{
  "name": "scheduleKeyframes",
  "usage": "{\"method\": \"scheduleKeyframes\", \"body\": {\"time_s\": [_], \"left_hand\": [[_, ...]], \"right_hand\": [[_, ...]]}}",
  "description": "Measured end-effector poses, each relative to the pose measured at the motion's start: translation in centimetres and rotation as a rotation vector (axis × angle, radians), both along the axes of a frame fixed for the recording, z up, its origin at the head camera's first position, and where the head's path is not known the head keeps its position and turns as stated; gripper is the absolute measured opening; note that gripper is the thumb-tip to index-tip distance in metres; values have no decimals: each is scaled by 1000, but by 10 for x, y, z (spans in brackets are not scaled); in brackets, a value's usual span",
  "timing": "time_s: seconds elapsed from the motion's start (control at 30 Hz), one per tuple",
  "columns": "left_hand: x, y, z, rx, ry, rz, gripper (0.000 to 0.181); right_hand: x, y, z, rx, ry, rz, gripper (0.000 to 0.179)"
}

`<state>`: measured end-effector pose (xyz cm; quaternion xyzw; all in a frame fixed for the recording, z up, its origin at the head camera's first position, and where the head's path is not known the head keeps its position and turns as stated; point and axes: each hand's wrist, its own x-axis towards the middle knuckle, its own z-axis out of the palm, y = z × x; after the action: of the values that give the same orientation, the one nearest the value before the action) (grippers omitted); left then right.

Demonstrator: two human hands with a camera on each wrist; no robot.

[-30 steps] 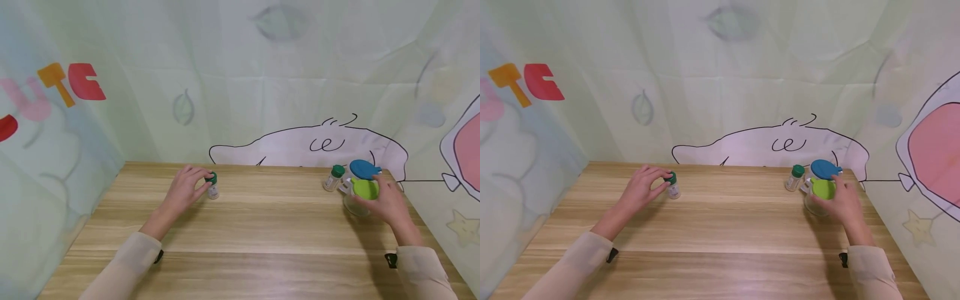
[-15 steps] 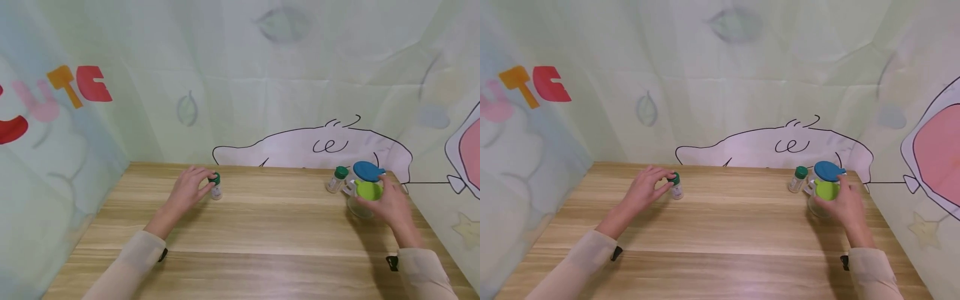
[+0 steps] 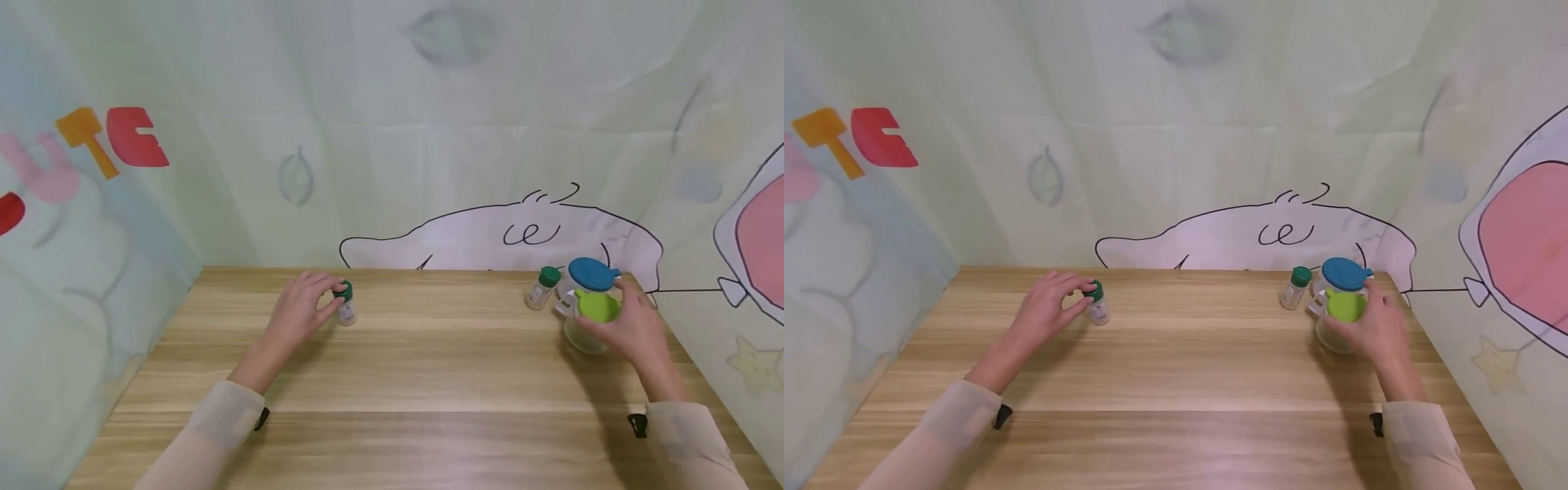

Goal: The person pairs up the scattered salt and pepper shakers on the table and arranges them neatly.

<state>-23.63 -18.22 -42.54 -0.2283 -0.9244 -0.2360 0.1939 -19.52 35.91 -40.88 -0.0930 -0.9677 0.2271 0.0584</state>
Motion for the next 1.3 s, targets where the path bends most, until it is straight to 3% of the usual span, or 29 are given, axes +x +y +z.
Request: {"method": "scheduleKeyframes", "body": {"time_s": [0.77, 1.3], "left_hand": [[0, 1, 5, -12, -52, 16, 23], [0, 0, 6, -14, -68, 20, 24]], "right_hand": [[9, -28, 11, 7, 48, 121, 104], [8, -45, 17, -28, -12, 214, 109]]}}
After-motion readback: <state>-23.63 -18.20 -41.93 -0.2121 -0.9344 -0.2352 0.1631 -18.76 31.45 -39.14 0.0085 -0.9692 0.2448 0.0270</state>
